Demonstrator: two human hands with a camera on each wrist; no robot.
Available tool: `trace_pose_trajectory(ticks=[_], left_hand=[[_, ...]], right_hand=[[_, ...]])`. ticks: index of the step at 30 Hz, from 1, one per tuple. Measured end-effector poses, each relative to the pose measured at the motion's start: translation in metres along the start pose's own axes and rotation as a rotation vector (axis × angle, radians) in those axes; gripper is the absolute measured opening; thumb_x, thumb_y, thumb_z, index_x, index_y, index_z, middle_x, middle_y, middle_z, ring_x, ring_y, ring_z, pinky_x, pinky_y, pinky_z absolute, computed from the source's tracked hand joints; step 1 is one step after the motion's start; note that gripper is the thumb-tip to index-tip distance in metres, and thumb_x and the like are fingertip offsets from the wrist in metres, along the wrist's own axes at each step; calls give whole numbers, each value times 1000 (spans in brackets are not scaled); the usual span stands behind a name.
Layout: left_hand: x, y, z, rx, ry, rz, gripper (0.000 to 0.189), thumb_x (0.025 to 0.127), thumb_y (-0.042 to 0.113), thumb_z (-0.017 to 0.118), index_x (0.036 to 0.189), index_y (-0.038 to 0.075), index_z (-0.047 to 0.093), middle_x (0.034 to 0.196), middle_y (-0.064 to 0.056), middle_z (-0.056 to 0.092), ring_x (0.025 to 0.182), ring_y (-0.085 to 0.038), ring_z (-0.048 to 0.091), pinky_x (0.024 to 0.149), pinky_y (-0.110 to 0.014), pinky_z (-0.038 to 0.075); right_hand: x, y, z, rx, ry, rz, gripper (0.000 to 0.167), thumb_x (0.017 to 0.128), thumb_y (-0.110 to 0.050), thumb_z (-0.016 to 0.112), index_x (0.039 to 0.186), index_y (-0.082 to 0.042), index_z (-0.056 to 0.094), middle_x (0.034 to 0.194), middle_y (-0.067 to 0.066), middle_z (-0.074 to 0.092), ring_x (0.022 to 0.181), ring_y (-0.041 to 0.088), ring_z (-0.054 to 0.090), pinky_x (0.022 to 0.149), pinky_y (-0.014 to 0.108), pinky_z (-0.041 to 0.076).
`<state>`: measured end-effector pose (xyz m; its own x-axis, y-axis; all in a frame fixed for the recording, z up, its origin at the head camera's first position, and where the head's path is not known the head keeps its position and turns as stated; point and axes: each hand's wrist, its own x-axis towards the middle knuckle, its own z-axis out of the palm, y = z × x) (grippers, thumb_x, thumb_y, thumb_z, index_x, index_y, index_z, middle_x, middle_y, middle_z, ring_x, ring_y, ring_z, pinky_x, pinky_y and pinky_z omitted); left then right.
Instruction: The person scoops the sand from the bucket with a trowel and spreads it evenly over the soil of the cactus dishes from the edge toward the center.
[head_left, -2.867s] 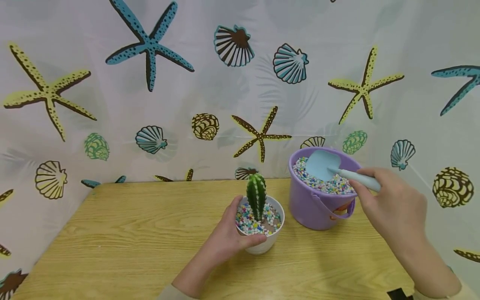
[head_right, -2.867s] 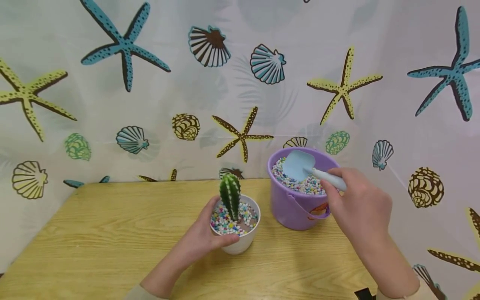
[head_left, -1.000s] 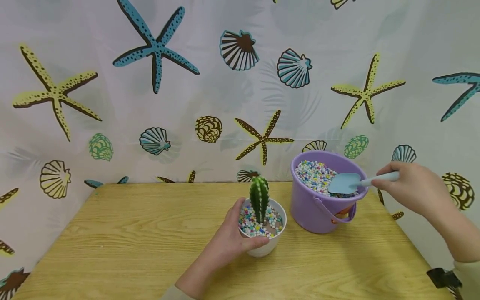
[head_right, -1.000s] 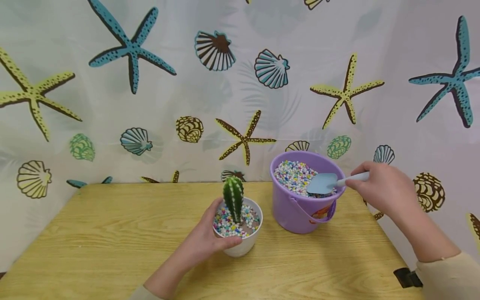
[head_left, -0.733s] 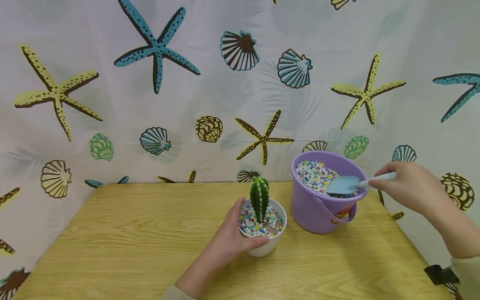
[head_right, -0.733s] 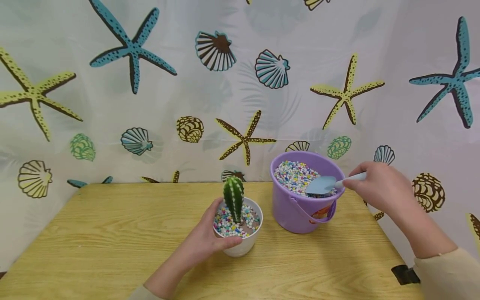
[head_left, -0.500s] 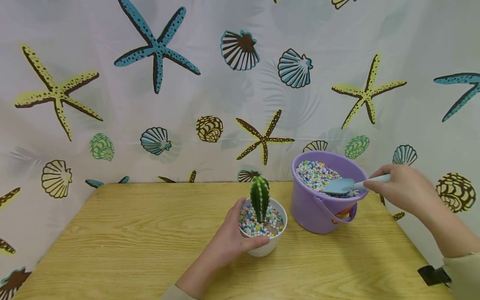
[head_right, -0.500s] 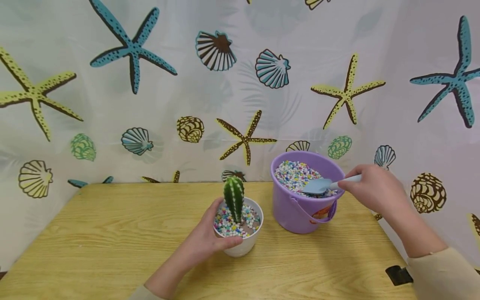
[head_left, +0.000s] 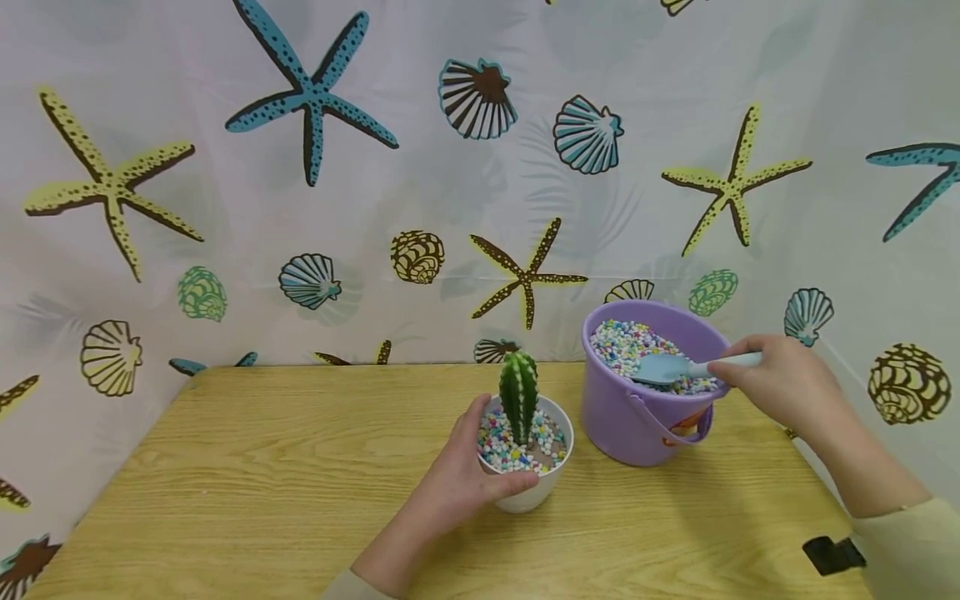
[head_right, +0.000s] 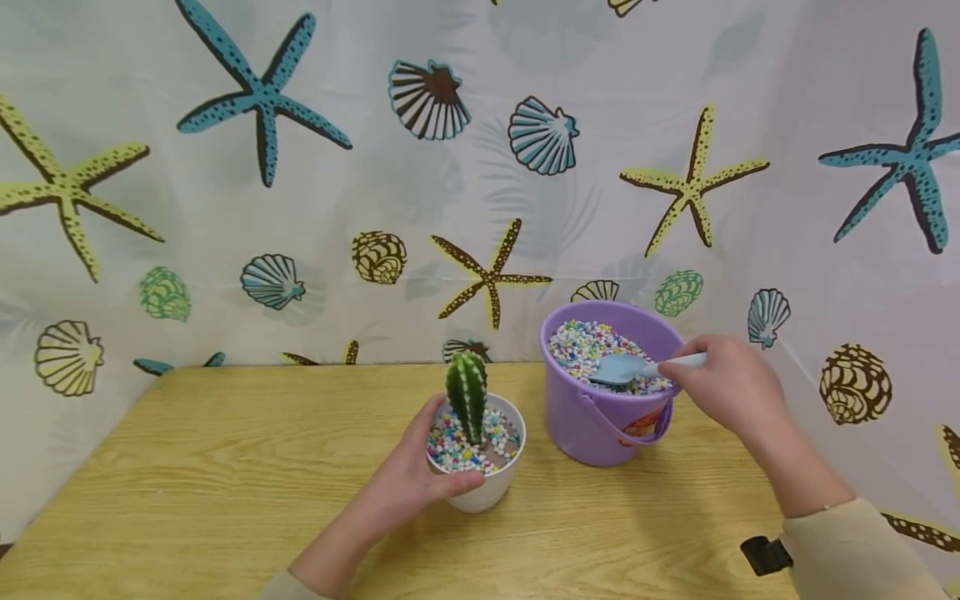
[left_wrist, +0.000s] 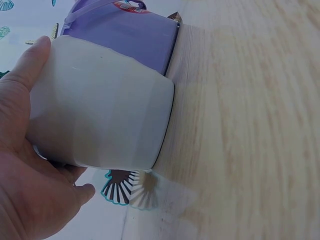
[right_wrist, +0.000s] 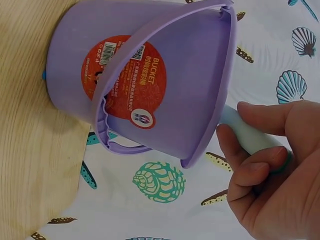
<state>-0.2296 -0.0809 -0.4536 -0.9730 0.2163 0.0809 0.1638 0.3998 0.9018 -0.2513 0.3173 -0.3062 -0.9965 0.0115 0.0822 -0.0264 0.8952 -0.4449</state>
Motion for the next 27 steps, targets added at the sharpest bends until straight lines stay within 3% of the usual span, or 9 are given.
trace_pose_trajectory(ticks=[8,12,17,24,27], left_hand=[[1,1,0,12,8,1,130,80,53,100,176,16,20,175,-20,31,156,-43,40,125,-65,35],[1,1,0,3,5,2,130,80,53,99,176,15,20,175,-20,32,155,-44,41,124,-65,35],[1,0,2,1,2,-1,131,80,54,100,176,16,20,174,-20,32,155,-43,41,124,-65,35],[1,0,1,14,4,-5,131,80,55,99,176,16,20,175,-19,32,156,-43,40,124,-66,35],[1,0,1,19,7,-14,131,80,55,99,177,17,20,175,-19,31,156,-43,39,124,-66,34]], right_hand=[[1,-4,10,45,53,13,55,106,-50,71,130,0,74,117,21,75,82,29,57,62,38,43],[4,-7,16,63,51,18,57,107,-50,70,133,0,74,131,27,72,99,37,65,69,42,50],[4,-5,22,96,65,33,58,107,-51,70,135,0,74,141,30,68,115,43,65,76,45,51],[3,0,30,161,114,62,52,105,-49,73,127,-2,77,114,16,74,81,28,52,63,39,41],[3,1,33,165,124,64,54,105,-50,73,129,-2,77,114,16,75,80,26,52,63,38,41]])
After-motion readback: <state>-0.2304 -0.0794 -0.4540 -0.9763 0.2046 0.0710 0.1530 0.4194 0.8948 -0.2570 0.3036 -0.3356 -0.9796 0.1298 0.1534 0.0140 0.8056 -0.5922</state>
